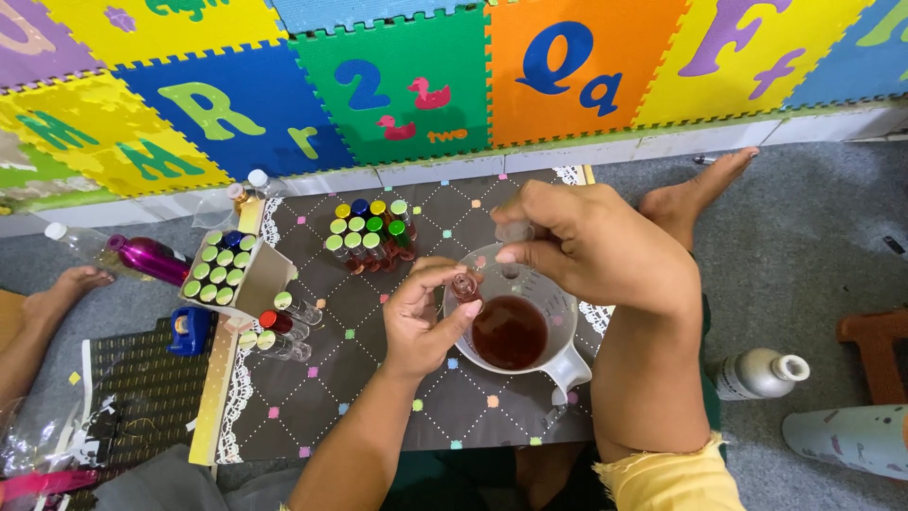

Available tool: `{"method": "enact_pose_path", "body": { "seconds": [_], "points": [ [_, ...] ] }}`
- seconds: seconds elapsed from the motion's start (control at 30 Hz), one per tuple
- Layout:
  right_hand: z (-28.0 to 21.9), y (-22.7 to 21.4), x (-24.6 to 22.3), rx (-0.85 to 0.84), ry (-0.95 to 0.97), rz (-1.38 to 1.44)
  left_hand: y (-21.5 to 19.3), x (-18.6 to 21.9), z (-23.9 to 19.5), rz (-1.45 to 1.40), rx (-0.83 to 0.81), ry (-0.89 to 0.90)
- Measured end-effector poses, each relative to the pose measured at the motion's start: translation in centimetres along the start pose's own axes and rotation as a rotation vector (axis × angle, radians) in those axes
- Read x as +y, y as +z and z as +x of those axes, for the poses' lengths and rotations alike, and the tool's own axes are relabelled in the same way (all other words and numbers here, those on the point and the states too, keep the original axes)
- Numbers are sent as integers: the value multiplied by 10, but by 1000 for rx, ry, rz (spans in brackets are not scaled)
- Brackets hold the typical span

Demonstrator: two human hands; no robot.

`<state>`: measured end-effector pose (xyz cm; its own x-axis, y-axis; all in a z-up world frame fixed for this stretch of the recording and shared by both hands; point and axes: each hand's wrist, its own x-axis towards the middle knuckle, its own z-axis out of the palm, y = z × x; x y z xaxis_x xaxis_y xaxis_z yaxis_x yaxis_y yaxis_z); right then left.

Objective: The person uses a syringe to transfer a dark liquid from a measuring cup into small glass perfume bottles, handling each bottle by hand.

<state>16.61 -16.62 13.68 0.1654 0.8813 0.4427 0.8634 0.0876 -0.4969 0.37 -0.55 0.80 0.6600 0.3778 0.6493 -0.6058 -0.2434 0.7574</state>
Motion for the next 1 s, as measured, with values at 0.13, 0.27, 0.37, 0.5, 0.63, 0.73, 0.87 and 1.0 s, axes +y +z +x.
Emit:
{"method": "enact_pose_path", "body": {
  "seconds": [0.13,0.27,0.37,0.5,0.63,0.73,0.87,1.0],
  "points": [
    [-1,-4,4,-34,-37,40,0,-3,0,10,3,3],
    [-2,-6,6,-35,-7,44,-1,-5,-2,-4,6,2],
    [13,-5,7,-60,72,99,1,-11,0,-29,36,36],
    [22,5,26,-87,232,81,2,-15,-1,-54,54,66],
    [20,-2,5,-86,246,71,3,-11,3,-51,59,80],
    [16,1,2,-54,266,-8,2,-12,1,-32,59,100],
    [12,3,-6,5,229,-21,3,-12,2,-28,67,119],
    [9,5,-10,145,205,12,4,-6,2,-92,93,104]
  ]
}}
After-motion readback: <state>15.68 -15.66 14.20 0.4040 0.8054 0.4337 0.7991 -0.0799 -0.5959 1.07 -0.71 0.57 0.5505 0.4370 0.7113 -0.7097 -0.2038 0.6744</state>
